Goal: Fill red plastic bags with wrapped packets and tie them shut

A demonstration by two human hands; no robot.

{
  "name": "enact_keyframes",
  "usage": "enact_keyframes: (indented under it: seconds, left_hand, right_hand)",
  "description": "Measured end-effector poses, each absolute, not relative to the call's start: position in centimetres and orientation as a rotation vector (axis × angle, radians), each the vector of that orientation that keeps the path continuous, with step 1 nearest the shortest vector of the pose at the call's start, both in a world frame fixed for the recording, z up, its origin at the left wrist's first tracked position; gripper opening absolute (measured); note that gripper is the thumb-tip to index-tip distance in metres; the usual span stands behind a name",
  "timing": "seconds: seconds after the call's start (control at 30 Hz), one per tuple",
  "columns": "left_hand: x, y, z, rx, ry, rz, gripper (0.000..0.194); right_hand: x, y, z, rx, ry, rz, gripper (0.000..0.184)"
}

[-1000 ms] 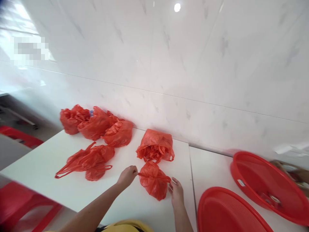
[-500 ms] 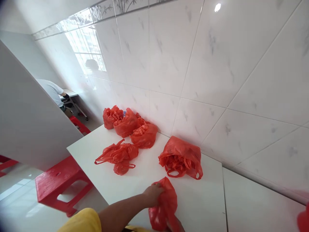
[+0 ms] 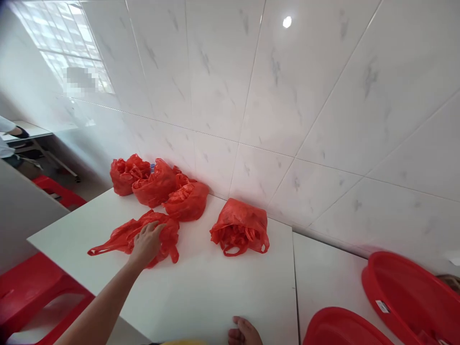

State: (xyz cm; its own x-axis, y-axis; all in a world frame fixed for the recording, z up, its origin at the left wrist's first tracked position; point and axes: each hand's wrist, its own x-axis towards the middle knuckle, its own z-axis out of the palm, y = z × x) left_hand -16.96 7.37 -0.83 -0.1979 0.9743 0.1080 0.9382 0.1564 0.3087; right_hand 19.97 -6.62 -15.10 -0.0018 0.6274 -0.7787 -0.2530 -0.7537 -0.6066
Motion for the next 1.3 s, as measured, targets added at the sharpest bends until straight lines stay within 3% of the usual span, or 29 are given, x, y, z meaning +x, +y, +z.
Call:
enact_keyframes:
  seconds: [0.1,0.23,0.4,0.6,0.8,1.0,1.17,1.3]
  left_hand:
    - [-15.7,7.8,-1.2,2.009,2.372,0.461,0.051]
    - [-11.2,8.1,-3.4,2.125,2.000,0.393,0.046]
    - [-5.5,8.0,-6.4,2.124,1.471,0.189,0.054]
    - [-1.2,9.9,-6.8,2.135,1.335,0.147,0.059]
    - [1.1,14.3,-5.3,2.223,1.410,0.417,0.055]
    - [3.9,18.8,-3.5,2.304,1.517,0.453,0.083]
    - [6.4,22.1,-2.7,2.443,1.431,0.314,0.093]
    - [8.1,23.9,-3.4,2.474,1.362,0.144,0.084]
  right_hand:
    - [20.3,-6.6,-15.2,-1.675,-0.354,1.858,0.049]
    - [20.6,-6.4,-16.6,-1.661,-0.261,1.912,0.050]
    - [21.1,-6.6,-18.8,-1.609,-0.253,1.918,0.051]
    - [20.9,-6.4,-19.8,-1.629,-0.285,1.899,0.055]
    - [19.7,0.8,-14.7,-1.789,-0.563,1.560,0.049]
    - [19.4,11.2,-7.2,-1.564,-0.545,1.372,0.062]
    - [19.1,15.6,-6.0,-1.539,-0.551,1.344,0.029]
    - [19.1,15.0,-6.7,-1.570,-0.616,1.340,0.013]
